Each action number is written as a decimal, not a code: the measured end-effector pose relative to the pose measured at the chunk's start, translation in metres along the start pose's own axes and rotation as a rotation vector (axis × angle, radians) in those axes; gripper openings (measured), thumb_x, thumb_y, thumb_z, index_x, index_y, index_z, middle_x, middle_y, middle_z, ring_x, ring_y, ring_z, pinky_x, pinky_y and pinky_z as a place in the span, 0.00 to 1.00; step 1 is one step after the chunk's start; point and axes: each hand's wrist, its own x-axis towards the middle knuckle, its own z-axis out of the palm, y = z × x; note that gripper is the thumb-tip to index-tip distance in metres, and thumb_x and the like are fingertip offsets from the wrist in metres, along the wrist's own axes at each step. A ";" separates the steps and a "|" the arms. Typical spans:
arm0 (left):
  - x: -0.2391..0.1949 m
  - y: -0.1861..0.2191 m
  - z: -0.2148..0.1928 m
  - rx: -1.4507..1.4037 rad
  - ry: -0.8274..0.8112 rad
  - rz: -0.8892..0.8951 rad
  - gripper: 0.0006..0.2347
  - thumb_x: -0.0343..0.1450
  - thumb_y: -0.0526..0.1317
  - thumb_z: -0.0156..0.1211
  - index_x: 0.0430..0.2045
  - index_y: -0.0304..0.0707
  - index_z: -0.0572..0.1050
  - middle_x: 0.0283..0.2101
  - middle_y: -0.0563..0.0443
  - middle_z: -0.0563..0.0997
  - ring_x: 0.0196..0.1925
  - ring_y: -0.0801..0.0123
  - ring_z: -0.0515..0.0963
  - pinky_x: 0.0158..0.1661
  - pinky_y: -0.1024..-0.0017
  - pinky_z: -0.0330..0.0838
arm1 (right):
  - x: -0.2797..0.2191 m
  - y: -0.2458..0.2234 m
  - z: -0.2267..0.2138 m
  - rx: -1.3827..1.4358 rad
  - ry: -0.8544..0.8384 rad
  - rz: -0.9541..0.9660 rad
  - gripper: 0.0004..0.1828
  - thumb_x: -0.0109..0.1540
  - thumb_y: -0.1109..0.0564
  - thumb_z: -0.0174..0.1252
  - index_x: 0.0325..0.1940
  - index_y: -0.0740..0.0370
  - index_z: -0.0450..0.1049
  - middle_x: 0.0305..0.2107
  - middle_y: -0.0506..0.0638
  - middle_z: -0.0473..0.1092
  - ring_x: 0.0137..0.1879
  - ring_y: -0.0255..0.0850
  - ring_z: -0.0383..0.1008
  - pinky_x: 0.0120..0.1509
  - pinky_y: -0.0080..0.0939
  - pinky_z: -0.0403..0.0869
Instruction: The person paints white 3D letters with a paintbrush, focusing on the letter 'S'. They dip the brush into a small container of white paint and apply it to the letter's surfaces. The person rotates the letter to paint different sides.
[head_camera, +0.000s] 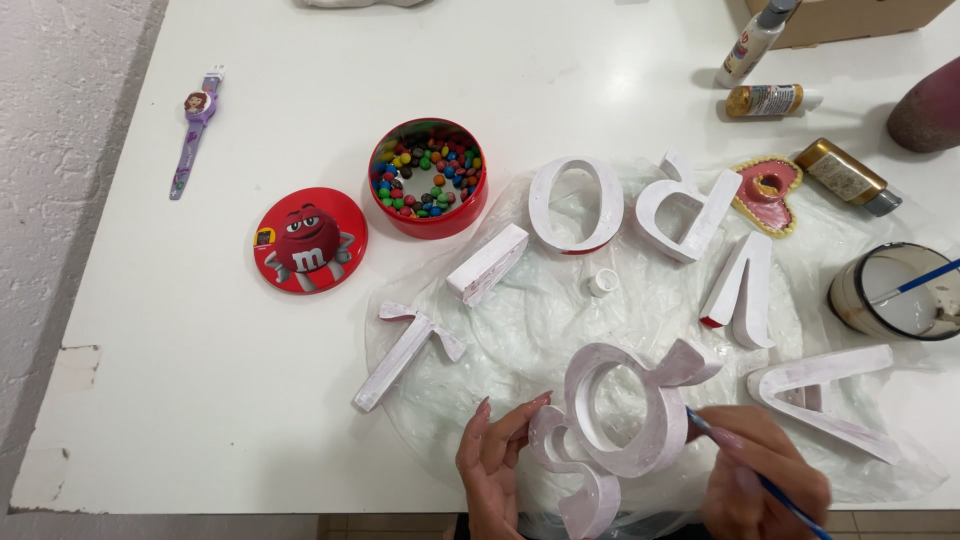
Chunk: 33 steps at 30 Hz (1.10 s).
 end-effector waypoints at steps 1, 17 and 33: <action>0.000 0.000 0.000 -0.012 -0.003 -0.009 0.46 0.81 0.80 0.59 0.76 0.41 0.50 0.66 0.15 0.77 0.72 0.37 0.77 0.66 0.55 0.68 | 0.001 0.005 0.002 0.025 0.045 -0.124 0.10 0.72 0.59 0.44 0.47 0.66 0.69 0.34 0.68 0.75 0.32 0.49 0.81 0.38 0.39 0.76; 0.002 0.004 0.000 -0.016 -0.031 -0.009 0.49 0.76 0.73 0.71 0.77 0.39 0.46 0.68 0.15 0.75 0.74 0.36 0.75 0.68 0.55 0.68 | 0.010 -0.001 0.005 -0.050 0.066 -0.152 0.10 0.71 0.61 0.42 0.46 0.68 0.68 0.31 0.69 0.73 0.28 0.51 0.78 0.35 0.41 0.73; 0.005 0.018 0.012 0.089 0.063 -0.061 0.54 0.66 0.65 0.81 0.76 0.35 0.48 0.68 0.26 0.77 0.72 0.40 0.80 0.65 0.54 0.74 | 0.019 -0.015 0.005 0.171 -0.132 0.007 0.11 0.68 0.60 0.48 0.46 0.68 0.74 0.31 0.62 0.78 0.30 0.46 0.83 0.39 0.37 0.80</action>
